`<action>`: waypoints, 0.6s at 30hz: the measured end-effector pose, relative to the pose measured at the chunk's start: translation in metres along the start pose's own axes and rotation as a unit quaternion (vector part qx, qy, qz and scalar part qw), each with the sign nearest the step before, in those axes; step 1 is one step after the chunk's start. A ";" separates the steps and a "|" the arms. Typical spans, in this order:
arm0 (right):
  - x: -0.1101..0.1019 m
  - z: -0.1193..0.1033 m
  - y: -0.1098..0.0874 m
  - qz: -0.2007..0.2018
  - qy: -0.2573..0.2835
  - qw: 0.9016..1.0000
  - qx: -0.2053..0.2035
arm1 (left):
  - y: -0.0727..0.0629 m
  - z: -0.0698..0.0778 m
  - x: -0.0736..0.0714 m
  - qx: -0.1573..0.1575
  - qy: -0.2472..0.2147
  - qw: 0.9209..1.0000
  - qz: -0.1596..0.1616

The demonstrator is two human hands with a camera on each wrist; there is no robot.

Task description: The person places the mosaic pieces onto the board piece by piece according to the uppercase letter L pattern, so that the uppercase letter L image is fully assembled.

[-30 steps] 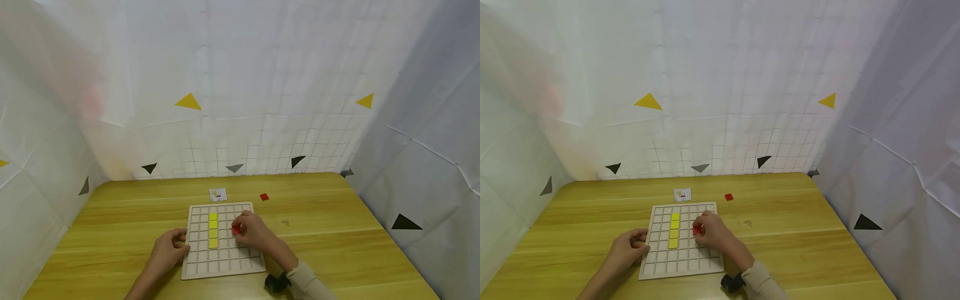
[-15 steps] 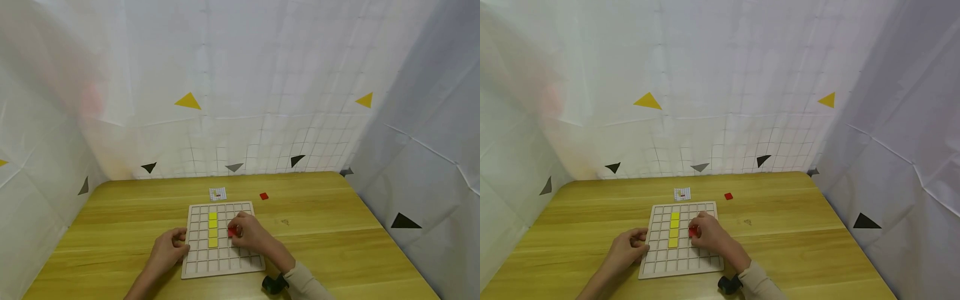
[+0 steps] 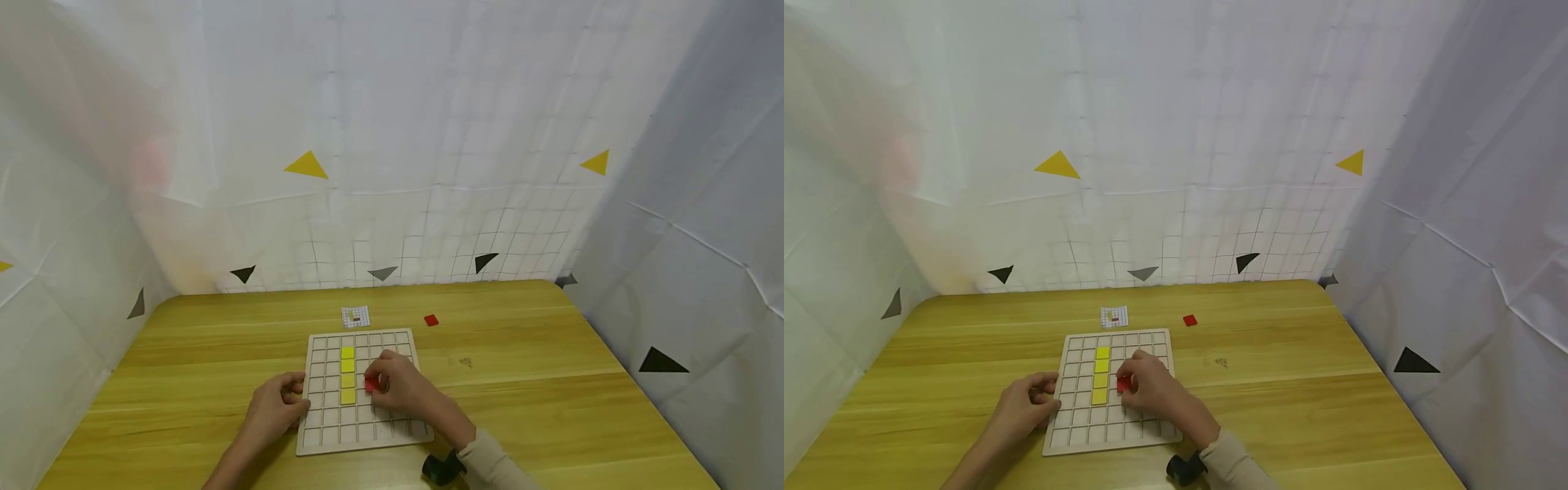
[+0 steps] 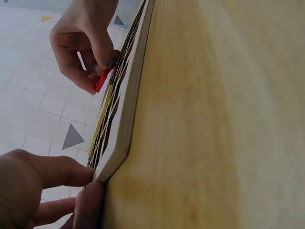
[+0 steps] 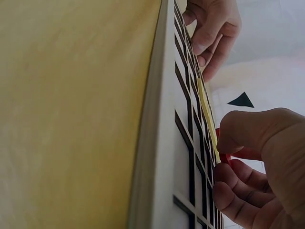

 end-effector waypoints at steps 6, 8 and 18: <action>0.004 -0.002 0.000 -0.001 -0.009 1.000 0.003 | 0.000 -0.001 0.000 0.005 -0.001 1.000 -0.001; 0.005 -0.003 0.000 -0.002 -0.008 1.000 0.001 | 0.000 0.000 0.000 0.005 -0.001 1.000 -0.001; 0.009 -0.008 0.000 -0.018 -0.005 1.000 0.004 | 0.000 0.000 -0.001 0.004 -0.002 1.000 -0.001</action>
Point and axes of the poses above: each hand's wrist, its own y-axis towards the middle knuckle, its own x-axis out of the palm, z = x × y, the point moved 2 cm from there along y, towards the middle knuckle, and after that the axes turned 13 degrees about x, right-handed, at the moved point
